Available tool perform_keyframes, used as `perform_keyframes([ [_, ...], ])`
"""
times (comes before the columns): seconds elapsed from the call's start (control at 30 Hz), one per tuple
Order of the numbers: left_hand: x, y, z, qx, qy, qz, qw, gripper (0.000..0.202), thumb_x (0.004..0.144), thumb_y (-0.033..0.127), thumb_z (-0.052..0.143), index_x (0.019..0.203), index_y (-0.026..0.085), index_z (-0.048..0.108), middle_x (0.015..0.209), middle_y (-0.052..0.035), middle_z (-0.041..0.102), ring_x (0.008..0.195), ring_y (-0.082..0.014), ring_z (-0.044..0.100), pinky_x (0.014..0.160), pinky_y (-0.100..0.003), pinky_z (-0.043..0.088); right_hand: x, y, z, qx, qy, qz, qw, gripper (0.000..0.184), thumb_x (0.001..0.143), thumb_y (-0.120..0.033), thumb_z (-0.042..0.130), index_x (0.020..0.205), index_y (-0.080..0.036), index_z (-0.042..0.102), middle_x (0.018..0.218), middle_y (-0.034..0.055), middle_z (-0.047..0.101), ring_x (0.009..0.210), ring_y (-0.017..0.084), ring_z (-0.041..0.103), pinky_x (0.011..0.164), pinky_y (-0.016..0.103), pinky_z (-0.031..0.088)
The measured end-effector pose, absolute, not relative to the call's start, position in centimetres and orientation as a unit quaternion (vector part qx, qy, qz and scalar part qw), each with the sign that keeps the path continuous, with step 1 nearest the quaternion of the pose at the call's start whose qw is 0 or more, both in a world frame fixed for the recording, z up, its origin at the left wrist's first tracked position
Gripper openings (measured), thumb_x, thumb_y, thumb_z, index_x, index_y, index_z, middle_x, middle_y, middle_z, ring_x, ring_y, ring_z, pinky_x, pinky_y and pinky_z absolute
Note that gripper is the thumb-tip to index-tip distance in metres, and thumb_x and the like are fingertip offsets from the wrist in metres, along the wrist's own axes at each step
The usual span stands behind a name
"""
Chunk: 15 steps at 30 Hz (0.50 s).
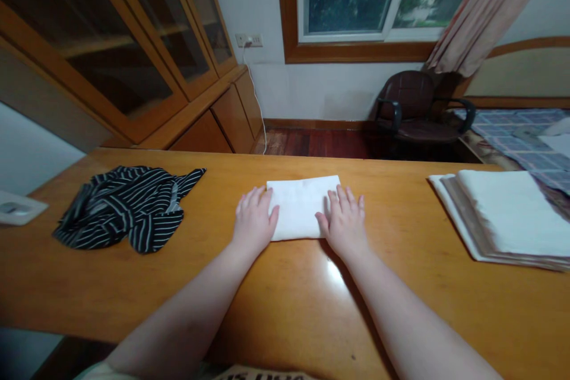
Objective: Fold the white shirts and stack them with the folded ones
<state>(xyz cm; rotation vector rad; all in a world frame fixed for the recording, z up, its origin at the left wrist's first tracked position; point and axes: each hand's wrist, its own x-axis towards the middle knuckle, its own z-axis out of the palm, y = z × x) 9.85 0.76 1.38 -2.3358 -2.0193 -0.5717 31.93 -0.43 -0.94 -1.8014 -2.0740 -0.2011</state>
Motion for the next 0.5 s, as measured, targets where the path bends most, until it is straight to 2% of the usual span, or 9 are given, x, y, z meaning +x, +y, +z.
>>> perform_keyframes([
  [0.07,11.1,0.3,0.9,-0.805,-0.567,-0.174,-0.021,0.056,0.087,0.039,0.049,0.139,0.022,0.041,0.149,-0.0105,0.032,0.139,-0.0314,0.019,0.113,-0.051,0.010,31.1,-0.6,-0.9,-0.604,-0.781,-0.047,0.154,0.054,0.091,-0.043,0.041,0.137,-0.014,0.043,0.147,0.0154,0.035,0.137,0.032,0.023,0.109,0.056,0.013],
  [0.13,11.7,0.3,0.3,-0.850,-0.503,-0.140,-0.066,0.057,0.087,0.038,0.048,0.142,0.026,0.036,0.153,-0.0072,0.025,0.141,-0.0293,0.013,0.113,-0.052,0.006,30.6,-0.6,-1.0,-0.568,-0.815,-0.009,0.116,0.054,0.092,-0.042,0.038,0.140,-0.016,0.041,0.148,0.0132,0.034,0.137,0.031,0.025,0.110,0.053,0.016],
  [0.27,11.6,0.8,-0.5,-0.861,-0.478,-0.095,-0.144,0.057,0.088,0.034,0.046,0.143,0.028,0.033,0.154,-0.0056,0.022,0.141,-0.0263,0.015,0.113,-0.050,0.010,30.9,-0.3,-1.1,-0.555,-0.825,0.038,0.096,0.054,0.093,-0.042,0.038,0.140,-0.017,0.041,0.148,0.0124,0.033,0.136,0.031,0.027,0.109,0.052,0.021],
  [0.33,11.4,0.9,-0.4,-0.852,-0.491,-0.086,-0.159,0.058,0.088,0.035,0.045,0.144,0.026,0.033,0.154,-0.0058,0.019,0.142,-0.0258,0.015,0.113,-0.048,0.012,31.1,-0.1,-0.8,-0.560,-0.821,0.054,0.098,0.051,0.093,-0.037,0.037,0.139,-0.015,0.043,0.146,0.0135,0.036,0.135,0.029,0.031,0.108,0.049,0.026],
  [0.4,11.3,0.9,-0.3,-0.841,-0.510,-0.073,-0.167,0.060,0.088,0.036,0.044,0.145,0.024,0.031,0.154,-0.0070,0.018,0.141,-0.0267,0.016,0.113,-0.047,0.015,31.2,0.0,-0.4,-0.576,-0.808,0.072,0.096,0.047,0.094,-0.030,0.034,0.135,-0.013,0.048,0.141,0.0137,0.043,0.131,0.026,0.040,0.105,0.043,0.034],
  [0.5,11.4,0.7,-0.1,-0.823,-0.538,-0.053,-0.174,0.063,0.088,0.039,0.044,0.146,0.020,0.028,0.154,-0.0102,0.018,0.140,-0.0302,0.018,0.111,-0.047,0.021,31.2,-0.1,0.3,-0.616,-0.778,0.088,0.083,0.042,0.092,-0.028,0.036,0.126,-0.017,0.058,0.132,0.0103,0.054,0.116,0.025,0.055,0.094,0.037,0.045],
])
